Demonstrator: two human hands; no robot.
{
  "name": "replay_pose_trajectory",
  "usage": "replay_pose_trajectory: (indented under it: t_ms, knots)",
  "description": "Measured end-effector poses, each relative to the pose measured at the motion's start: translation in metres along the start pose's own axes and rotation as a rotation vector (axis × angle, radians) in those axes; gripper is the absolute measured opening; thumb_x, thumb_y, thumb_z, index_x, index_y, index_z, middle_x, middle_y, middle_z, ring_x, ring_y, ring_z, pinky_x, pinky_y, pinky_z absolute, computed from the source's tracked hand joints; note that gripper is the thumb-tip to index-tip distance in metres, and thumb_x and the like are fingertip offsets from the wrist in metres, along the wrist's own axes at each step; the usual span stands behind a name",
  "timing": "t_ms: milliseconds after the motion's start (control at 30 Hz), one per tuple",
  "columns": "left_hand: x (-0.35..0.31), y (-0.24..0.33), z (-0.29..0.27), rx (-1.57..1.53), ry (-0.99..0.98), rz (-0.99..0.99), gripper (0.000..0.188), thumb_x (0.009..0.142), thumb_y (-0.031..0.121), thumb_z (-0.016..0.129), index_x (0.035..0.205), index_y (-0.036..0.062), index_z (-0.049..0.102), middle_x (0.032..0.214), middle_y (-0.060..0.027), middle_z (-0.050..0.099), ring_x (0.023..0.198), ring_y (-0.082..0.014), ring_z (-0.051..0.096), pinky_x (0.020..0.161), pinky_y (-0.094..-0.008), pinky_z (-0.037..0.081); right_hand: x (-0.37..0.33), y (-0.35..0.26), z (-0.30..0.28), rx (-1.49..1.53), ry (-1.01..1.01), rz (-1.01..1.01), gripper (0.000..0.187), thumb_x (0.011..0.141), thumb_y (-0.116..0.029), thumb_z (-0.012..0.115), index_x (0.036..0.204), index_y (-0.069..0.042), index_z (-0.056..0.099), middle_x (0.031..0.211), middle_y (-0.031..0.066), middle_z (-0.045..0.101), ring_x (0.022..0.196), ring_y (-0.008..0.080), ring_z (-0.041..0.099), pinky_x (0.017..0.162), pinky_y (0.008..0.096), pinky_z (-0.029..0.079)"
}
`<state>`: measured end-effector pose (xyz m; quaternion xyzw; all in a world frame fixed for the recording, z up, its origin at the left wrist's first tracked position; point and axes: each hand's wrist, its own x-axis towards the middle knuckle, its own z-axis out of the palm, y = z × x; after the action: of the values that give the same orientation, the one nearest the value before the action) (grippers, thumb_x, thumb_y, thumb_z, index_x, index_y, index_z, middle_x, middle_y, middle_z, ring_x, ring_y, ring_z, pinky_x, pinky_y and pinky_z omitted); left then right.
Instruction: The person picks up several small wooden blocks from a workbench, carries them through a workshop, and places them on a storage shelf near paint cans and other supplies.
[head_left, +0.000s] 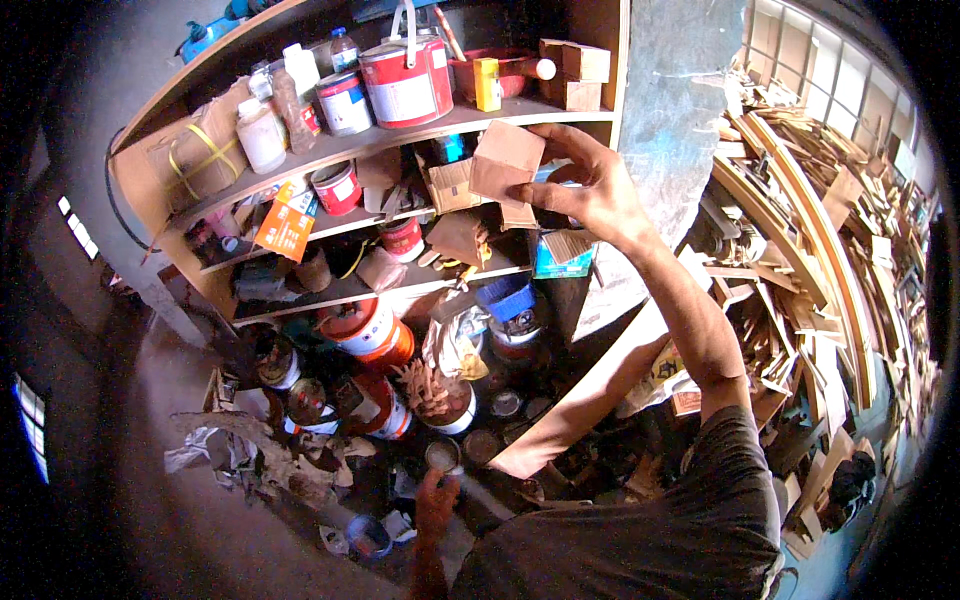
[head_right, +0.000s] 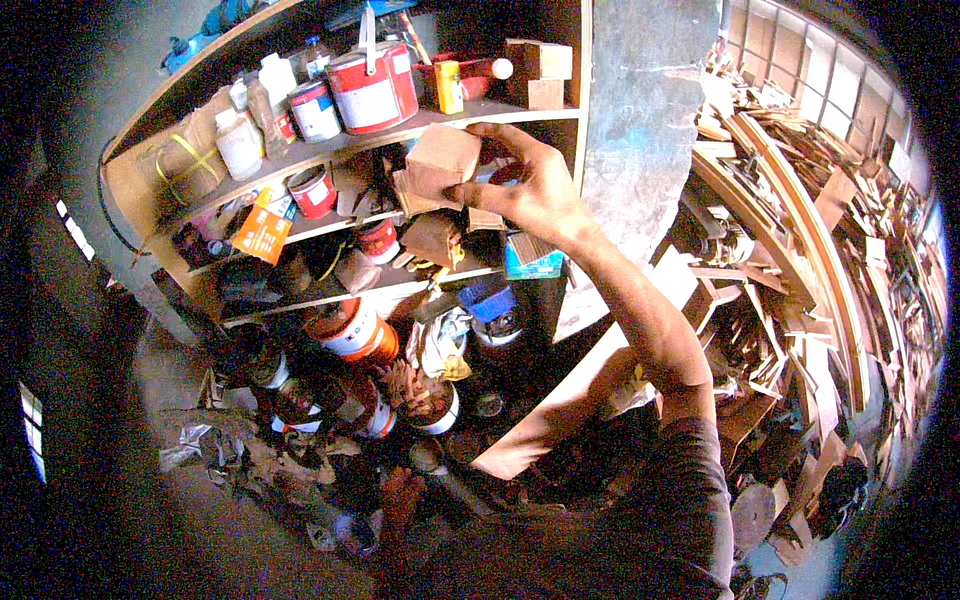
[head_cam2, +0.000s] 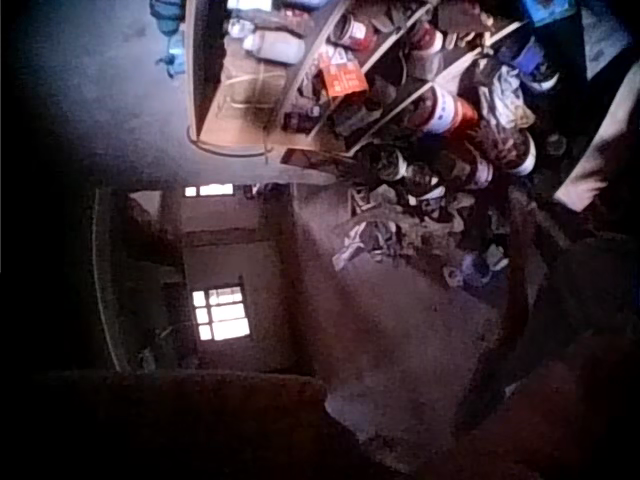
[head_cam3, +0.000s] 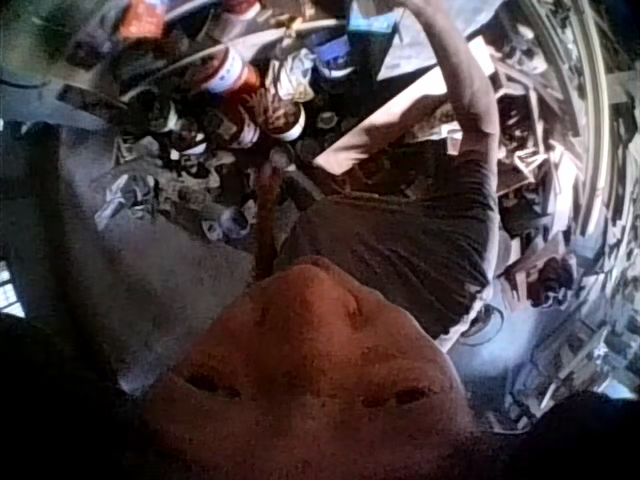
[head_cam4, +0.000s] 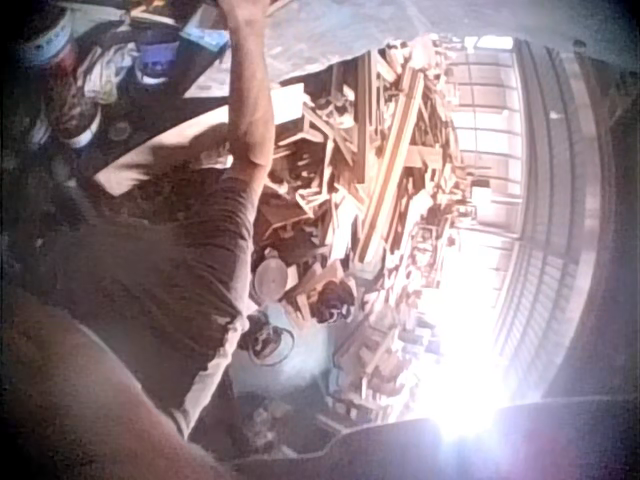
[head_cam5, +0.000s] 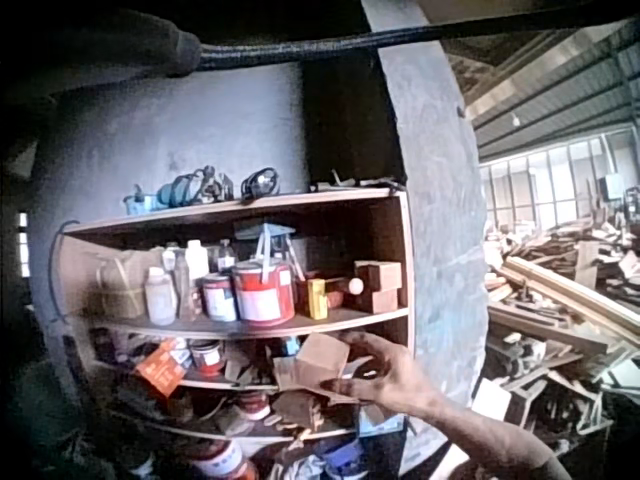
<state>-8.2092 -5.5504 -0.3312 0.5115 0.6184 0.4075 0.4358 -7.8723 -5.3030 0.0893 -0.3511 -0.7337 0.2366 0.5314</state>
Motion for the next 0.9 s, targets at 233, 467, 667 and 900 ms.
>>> replay_pose_trajectory:
  t_ms: [233,467,667,900]
  knots:
    - [-0.009,-0.027,0.005,0.286,0.151,0.438,0.026,0.096,0.020,0.071,0.108,0.0013,0.058,0.093,-0.0066,0.063,0.077,-0.0148,0.060,0.064,-0.0342,0.049,-0.006,0.007,0.004,-0.266,0.091,-0.263,0.071,0.078,-0.015,0.087,0.140,0.003,0.057,0.124,0.0161,0.067,0.102,0.0215,0.069,0.082,0.0325,0.059]
    - [-0.006,-0.040,-0.003,0.285,0.067,0.346,0.029,0.096,0.024,0.072,0.106,0.0006,0.057,0.093,-0.0080,0.063,0.078,-0.0162,0.061,0.069,-0.0339,0.052,-0.009,0.007,-0.001,-0.260,0.210,-0.363,0.067,0.072,-0.014,0.087,0.133,-0.002,0.061,0.122,0.0166,0.067,0.107,0.0274,0.069,0.087,0.0370,0.059]
    - [-0.017,0.023,0.004,-0.140,0.030,-0.216,0.028,0.095,0.025,0.072,0.101,0.0025,0.057,0.086,-0.0054,0.060,0.076,-0.0144,0.059,0.066,-0.0327,0.050,-0.005,0.016,-0.023,-0.356,0.234,-0.366,0.072,0.075,-0.009,0.086,0.140,-0.001,0.057,0.129,0.0164,0.065,0.108,0.0254,0.067,0.089,0.0357,0.057]
    - [-0.012,0.010,0.009,-0.106,-0.051,-0.139,0.033,0.096,0.028,0.070,0.112,0.0027,0.056,0.091,-0.0048,0.062,0.077,-0.0135,0.059,0.067,-0.0312,0.051,-0.005,0.019,-0.038,-0.386,0.227,-0.361,0.075,0.077,-0.003,0.085,0.145,-0.001,0.053,0.136,0.0154,0.063,0.107,0.0193,0.067,0.087,0.0323,0.057]
